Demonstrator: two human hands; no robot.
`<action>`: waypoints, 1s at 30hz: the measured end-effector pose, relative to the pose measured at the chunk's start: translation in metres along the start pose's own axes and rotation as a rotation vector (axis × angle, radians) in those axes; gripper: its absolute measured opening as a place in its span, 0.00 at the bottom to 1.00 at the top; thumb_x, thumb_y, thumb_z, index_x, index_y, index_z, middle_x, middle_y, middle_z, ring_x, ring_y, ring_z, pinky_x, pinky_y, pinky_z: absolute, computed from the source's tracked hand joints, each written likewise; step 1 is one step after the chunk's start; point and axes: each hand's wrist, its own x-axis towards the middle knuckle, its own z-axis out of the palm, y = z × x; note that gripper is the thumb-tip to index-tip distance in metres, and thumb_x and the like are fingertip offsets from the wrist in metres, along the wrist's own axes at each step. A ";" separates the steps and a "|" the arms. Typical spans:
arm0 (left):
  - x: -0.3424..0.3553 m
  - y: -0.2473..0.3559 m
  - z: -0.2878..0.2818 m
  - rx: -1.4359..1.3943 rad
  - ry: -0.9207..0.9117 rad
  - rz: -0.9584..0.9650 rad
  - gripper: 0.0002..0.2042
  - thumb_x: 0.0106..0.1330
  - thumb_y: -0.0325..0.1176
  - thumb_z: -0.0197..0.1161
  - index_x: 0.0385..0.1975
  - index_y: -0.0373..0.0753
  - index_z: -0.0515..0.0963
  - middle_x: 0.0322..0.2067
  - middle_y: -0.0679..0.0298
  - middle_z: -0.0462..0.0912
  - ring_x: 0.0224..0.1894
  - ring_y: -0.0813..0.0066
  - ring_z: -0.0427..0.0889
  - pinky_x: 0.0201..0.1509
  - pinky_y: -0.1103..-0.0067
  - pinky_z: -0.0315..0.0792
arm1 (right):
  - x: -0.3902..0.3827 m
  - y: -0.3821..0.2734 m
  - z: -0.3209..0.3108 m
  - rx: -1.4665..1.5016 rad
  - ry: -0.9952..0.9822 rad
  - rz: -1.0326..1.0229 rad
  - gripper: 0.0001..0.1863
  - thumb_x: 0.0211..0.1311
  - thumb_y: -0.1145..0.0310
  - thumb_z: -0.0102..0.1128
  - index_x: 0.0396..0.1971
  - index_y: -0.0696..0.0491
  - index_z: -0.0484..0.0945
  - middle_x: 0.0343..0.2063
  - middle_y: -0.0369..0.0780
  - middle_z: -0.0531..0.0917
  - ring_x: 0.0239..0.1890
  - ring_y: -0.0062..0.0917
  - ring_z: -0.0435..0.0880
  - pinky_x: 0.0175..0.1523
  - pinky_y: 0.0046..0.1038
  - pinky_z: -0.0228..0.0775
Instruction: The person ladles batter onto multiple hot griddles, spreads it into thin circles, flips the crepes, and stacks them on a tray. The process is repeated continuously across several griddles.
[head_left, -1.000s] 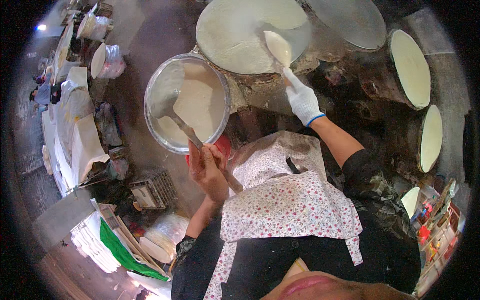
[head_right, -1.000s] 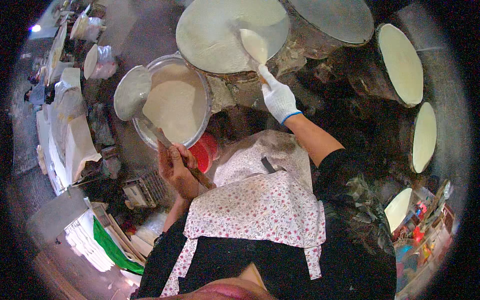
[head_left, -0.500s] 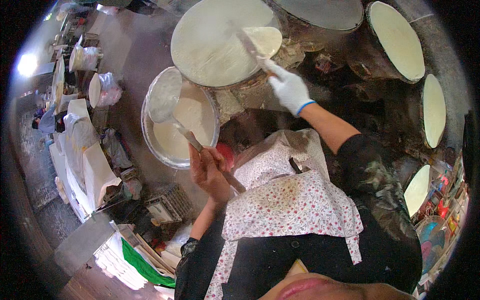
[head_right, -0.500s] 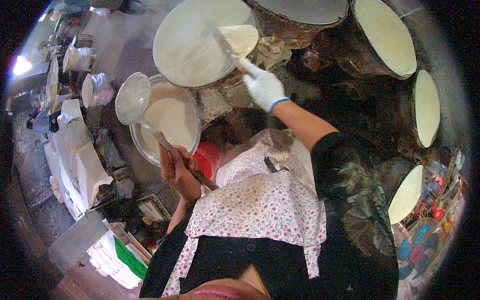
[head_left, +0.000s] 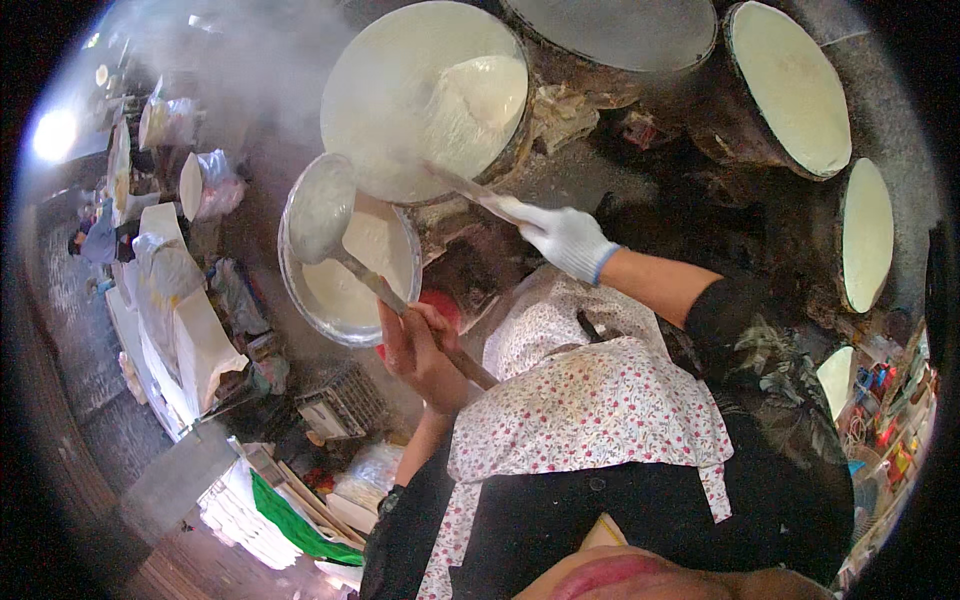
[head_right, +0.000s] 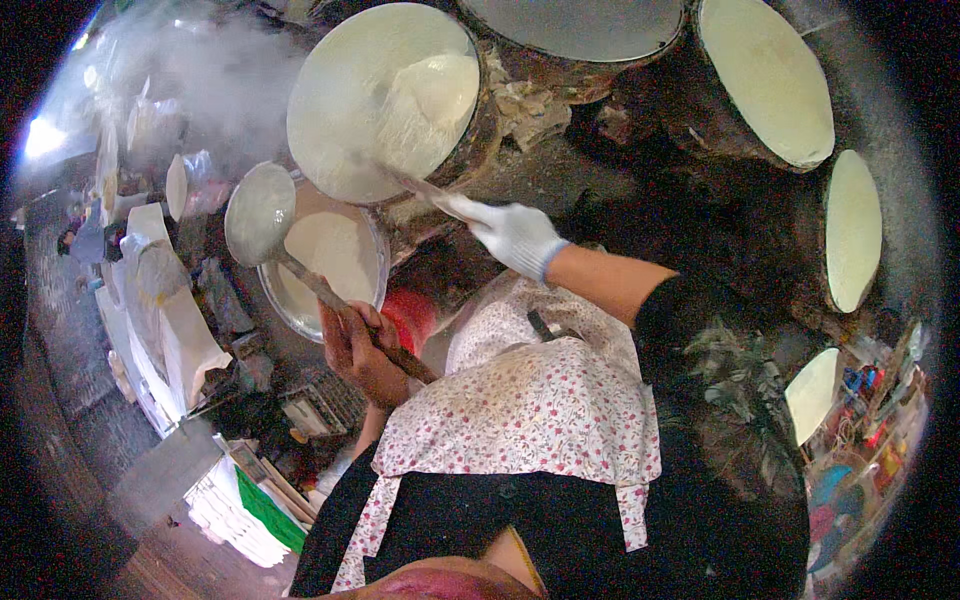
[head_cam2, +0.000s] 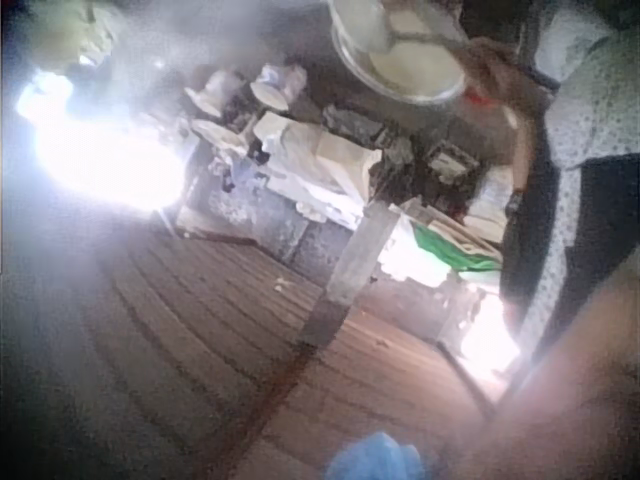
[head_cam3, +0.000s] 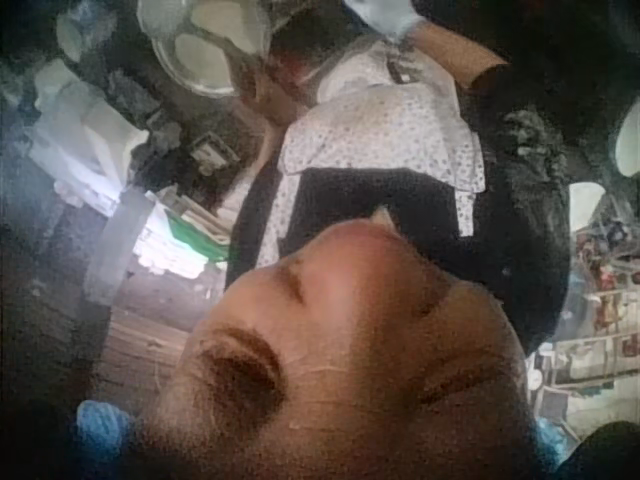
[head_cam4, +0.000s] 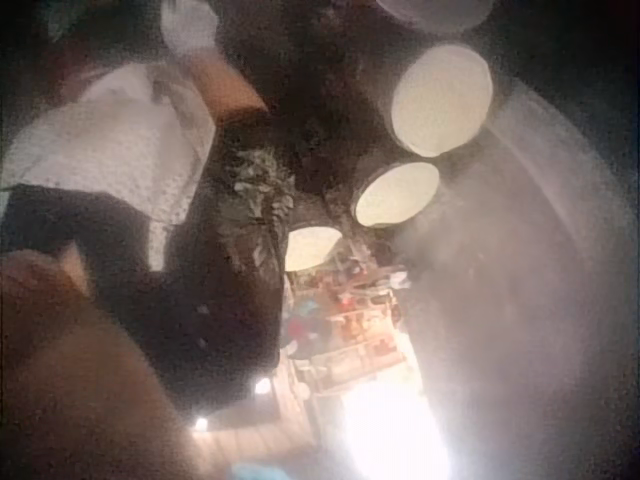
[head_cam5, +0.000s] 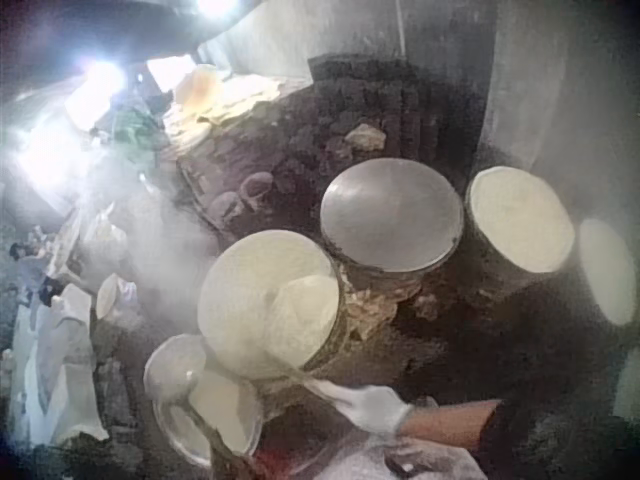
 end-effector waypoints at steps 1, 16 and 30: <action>-0.002 -0.002 0.007 -0.006 0.011 -0.001 0.26 0.82 0.24 0.48 0.79 0.46 0.60 0.30 0.66 0.73 0.23 0.85 0.67 0.24 0.86 0.63 | 0.001 0.009 -0.008 -0.055 0.041 -0.021 0.28 0.71 0.67 0.60 0.70 0.36 0.74 0.63 0.41 0.81 0.60 0.34 0.85 0.64 0.33 0.78; 0.003 -0.010 0.015 -0.029 -0.064 -0.002 0.25 0.83 0.25 0.47 0.78 0.48 0.63 0.31 0.66 0.73 0.23 0.84 0.67 0.24 0.85 0.64 | 0.021 0.062 0.021 0.369 0.560 -0.082 0.27 0.69 0.62 0.66 0.67 0.46 0.77 0.59 0.45 0.85 0.58 0.34 0.87 0.62 0.29 0.77; -0.024 -0.030 0.001 -0.039 0.057 -0.056 0.24 0.81 0.23 0.50 0.75 0.45 0.67 0.31 0.64 0.75 0.22 0.84 0.69 0.22 0.85 0.64 | 0.095 0.043 -0.039 0.082 0.439 -0.103 0.26 0.72 0.51 0.58 0.64 0.46 0.80 0.55 0.48 0.86 0.57 0.44 0.85 0.61 0.39 0.76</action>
